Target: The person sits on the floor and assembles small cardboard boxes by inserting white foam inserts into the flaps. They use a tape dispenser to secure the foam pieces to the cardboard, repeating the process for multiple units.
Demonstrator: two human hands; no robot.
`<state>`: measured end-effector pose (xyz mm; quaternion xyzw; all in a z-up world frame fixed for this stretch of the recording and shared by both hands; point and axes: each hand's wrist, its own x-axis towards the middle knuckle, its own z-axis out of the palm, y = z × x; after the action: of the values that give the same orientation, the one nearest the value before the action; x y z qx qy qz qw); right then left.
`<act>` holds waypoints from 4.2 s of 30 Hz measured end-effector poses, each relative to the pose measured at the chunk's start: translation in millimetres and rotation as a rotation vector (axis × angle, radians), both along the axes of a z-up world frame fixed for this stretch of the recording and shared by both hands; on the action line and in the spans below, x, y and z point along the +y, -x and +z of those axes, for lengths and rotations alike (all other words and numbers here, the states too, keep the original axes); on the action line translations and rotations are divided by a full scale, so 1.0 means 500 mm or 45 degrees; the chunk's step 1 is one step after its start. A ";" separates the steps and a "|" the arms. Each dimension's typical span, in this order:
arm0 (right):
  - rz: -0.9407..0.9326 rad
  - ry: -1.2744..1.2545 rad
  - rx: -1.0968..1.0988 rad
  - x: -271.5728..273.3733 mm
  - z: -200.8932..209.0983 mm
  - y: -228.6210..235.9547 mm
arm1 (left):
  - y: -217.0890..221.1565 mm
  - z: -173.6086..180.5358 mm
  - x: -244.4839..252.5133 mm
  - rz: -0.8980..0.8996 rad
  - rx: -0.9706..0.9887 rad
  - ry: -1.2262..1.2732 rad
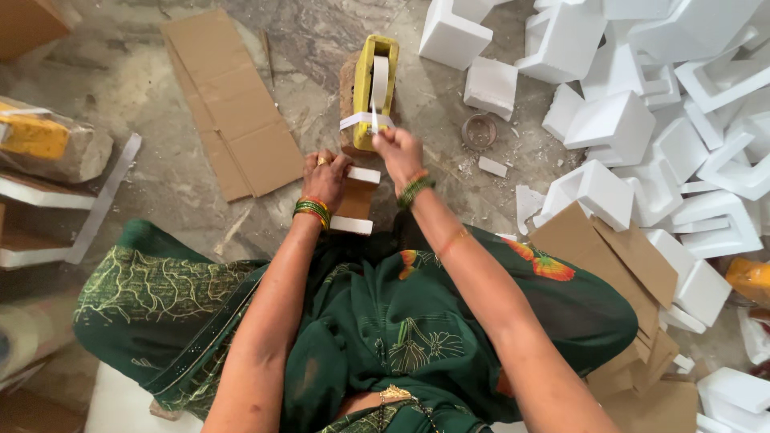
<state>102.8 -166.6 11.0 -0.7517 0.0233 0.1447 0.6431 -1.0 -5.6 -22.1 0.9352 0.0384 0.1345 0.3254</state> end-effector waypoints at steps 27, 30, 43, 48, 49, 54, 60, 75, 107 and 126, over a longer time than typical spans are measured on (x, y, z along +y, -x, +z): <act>-0.337 -0.027 0.264 -0.080 -0.157 0.130 | -0.022 0.078 -0.038 0.194 0.245 -0.110; -0.124 -0.058 0.216 -0.042 -0.117 0.048 | -0.022 0.075 -0.040 0.208 0.289 -0.121; 0.020 -0.200 1.527 -0.046 -0.296 -0.080 | -0.036 0.066 -0.044 0.205 0.286 -0.151; 0.053 -0.308 1.467 -0.090 -0.358 -0.059 | -0.032 0.047 -0.076 0.212 0.230 -0.092; 0.022 -0.202 1.347 -0.102 -0.356 -0.045 | -0.025 0.041 -0.092 0.200 0.264 -0.083; -0.099 0.616 -0.151 -0.198 -0.229 -0.026 | -0.056 0.044 -0.170 0.231 0.297 -0.106; 0.662 0.901 -0.523 -0.165 -0.101 0.057 | -0.053 0.037 -0.165 0.153 0.318 -0.182; 0.570 1.012 -0.402 -0.128 -0.021 0.101 | 0.421 0.573 0.164 0.256 1.076 -0.613; 0.506 0.809 -0.402 -0.153 -0.066 0.039 | 0.002 0.000 -0.005 -0.280 0.107 0.327; 0.325 0.172 0.243 -0.084 -0.142 0.123 | -0.015 -0.095 0.002 -0.263 0.155 0.723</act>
<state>41.3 -208.8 -60.1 -0.7728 -0.0018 0.2942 0.5623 6.6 -4.6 -69.4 0.8121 -0.0012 0.0283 0.5828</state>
